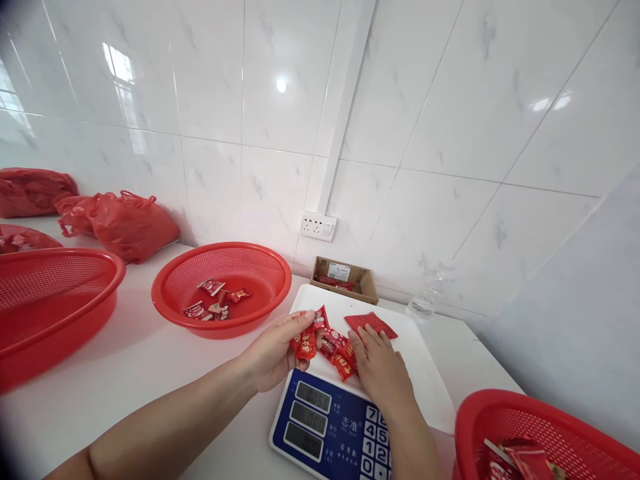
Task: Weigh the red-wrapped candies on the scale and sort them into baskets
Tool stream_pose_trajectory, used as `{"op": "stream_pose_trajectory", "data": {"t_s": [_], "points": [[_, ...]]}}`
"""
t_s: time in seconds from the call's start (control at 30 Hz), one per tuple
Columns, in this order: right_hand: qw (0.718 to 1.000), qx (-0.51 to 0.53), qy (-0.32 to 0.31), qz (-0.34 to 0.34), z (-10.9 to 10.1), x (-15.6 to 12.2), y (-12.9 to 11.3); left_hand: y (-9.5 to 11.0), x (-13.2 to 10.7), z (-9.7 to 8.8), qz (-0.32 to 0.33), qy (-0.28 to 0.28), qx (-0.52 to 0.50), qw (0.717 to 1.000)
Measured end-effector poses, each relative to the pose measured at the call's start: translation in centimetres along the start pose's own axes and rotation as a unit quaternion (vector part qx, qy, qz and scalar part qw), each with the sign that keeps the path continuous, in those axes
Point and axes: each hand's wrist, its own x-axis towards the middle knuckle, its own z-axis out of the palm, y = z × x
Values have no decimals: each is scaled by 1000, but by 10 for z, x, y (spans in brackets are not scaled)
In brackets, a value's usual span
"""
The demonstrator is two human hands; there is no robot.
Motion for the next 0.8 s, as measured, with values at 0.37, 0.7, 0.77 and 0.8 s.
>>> {"op": "stream_pose_trajectory", "data": {"t_s": [0.37, 0.7, 0.77, 0.8], "points": [[996, 84, 1, -20, -20, -7, -8, -2, 0, -2, -3, -1, 4, 1000], [993, 109, 26, -23, -23, -8, -12, -2, 0, -2, -5, -3, 6, 1000], [994, 108, 29, -15, -24, -9, -13, -2, 0, -2, -4, -3, 5, 1000], [994, 106, 32, -11, -25, -9, -13, -2, 0, -2, -3, -4, 4, 1000]]}}
